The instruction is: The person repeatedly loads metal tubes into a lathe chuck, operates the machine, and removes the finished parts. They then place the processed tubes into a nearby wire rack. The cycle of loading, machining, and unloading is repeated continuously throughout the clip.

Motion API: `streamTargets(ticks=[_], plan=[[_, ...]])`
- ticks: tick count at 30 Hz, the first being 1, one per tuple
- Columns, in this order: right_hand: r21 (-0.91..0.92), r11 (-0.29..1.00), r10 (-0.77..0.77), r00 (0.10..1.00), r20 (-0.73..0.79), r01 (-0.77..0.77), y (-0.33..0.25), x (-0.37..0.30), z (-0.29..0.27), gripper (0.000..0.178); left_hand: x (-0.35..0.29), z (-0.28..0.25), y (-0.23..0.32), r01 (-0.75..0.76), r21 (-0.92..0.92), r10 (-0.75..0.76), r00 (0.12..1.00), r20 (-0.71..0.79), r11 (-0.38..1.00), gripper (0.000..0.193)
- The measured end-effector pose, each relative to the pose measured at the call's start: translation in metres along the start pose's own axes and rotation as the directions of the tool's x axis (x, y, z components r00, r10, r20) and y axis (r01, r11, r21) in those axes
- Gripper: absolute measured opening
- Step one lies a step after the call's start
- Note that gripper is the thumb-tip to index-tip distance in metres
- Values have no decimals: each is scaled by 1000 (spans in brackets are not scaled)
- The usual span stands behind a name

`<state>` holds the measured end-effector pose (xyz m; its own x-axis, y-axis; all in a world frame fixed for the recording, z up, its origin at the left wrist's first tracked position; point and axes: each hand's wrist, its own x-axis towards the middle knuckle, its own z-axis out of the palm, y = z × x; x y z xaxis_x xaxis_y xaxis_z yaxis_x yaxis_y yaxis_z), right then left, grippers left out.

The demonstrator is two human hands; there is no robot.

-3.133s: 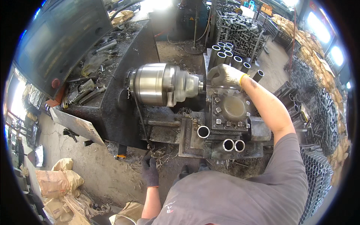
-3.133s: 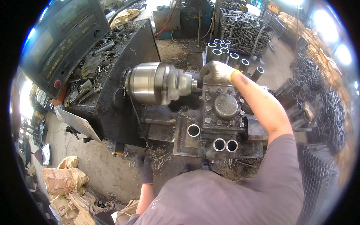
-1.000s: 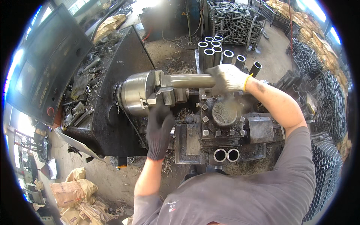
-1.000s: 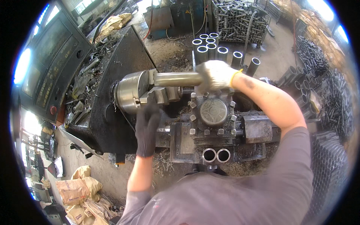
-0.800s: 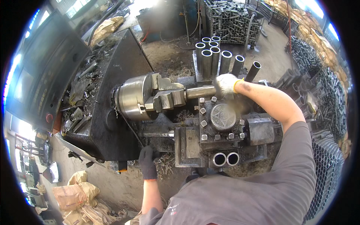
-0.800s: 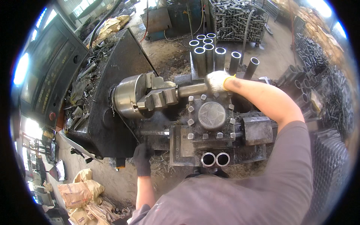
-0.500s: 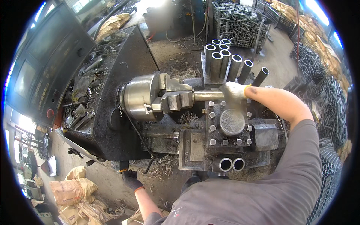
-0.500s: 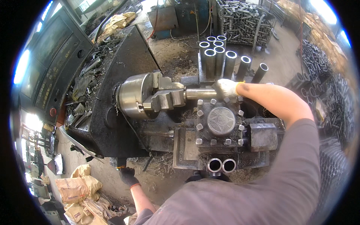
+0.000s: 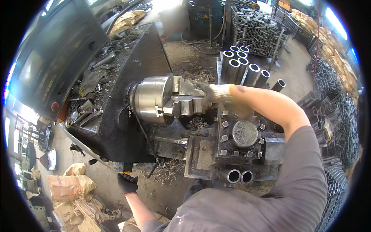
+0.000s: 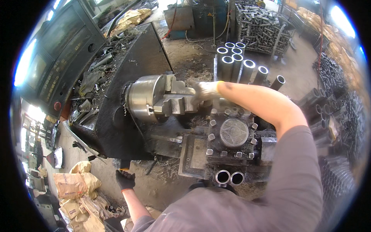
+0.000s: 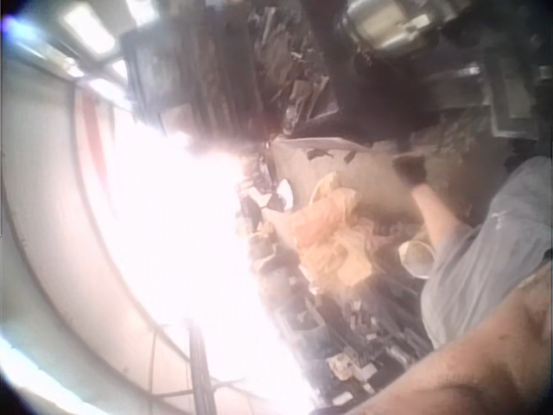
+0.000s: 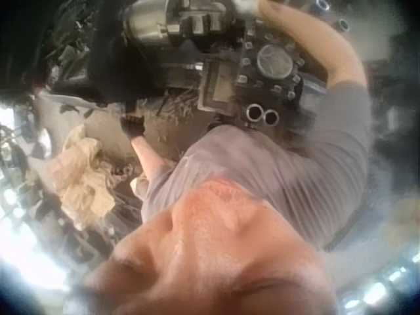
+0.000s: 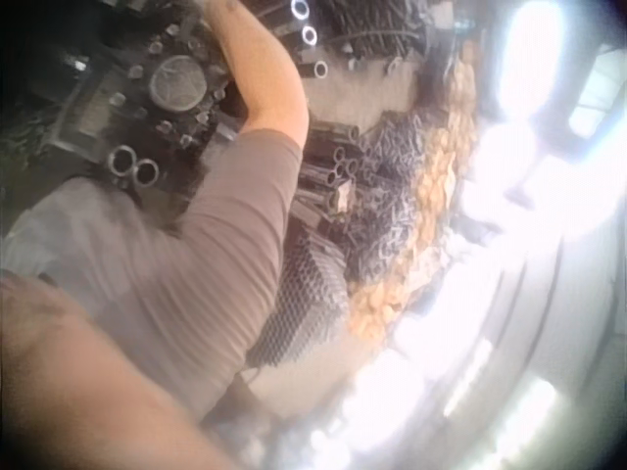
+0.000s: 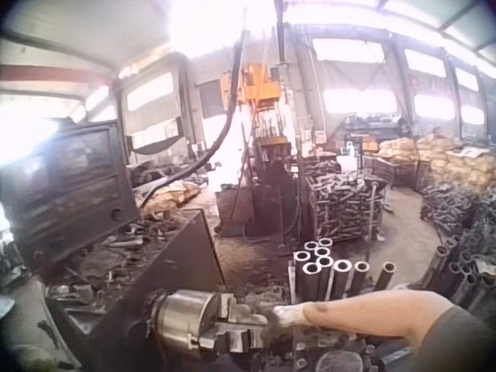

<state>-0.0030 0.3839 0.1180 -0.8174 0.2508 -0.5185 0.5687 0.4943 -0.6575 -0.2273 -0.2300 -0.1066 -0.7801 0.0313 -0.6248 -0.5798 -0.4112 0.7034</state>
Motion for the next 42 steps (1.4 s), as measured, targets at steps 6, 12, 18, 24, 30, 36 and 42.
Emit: streamTargets(ticks=[6, 12, 18, 24, 30, 36, 42], plan=[[-390, 920, -110, 976, -188, 29, 52, -1, -13, 80, 41, -26, -12, -363, 321, 320, 930, 179, 875, 29], [-784, 590, -99, 947, -305, -191, 149, -49, -13, 27, -37, 14, 10, -383, 781, 699, 709, -93, 493, 50], [-180, 980, -69, 714, -696, -80, 93, -145, -5, 47, -134, 182, 141, -610, 420, 738, -498, 455, -671, 35], [-164, 976, -186, 153, -971, 143, 73, -230, 9, 33, -103, 342, 260, -310, 717, 727, 107, 679, -624, 70], [-9, 795, -10, -2, -1000, 606, 52, -309, 71, 37, -115, 355, 276, -445, 762, 734, 283, 618, -471, 67], [-233, 600, -514, 147, -845, 765, -15, -340, 148, 37, -230, 248, 105, -966, -252, 556, -238, 797, -52, 41], [39, 478, -780, 444, -441, 877, -45, -306, 223, 39, -374, 140, -41, -811, 134, -147, 60, 987, 570, 81]])
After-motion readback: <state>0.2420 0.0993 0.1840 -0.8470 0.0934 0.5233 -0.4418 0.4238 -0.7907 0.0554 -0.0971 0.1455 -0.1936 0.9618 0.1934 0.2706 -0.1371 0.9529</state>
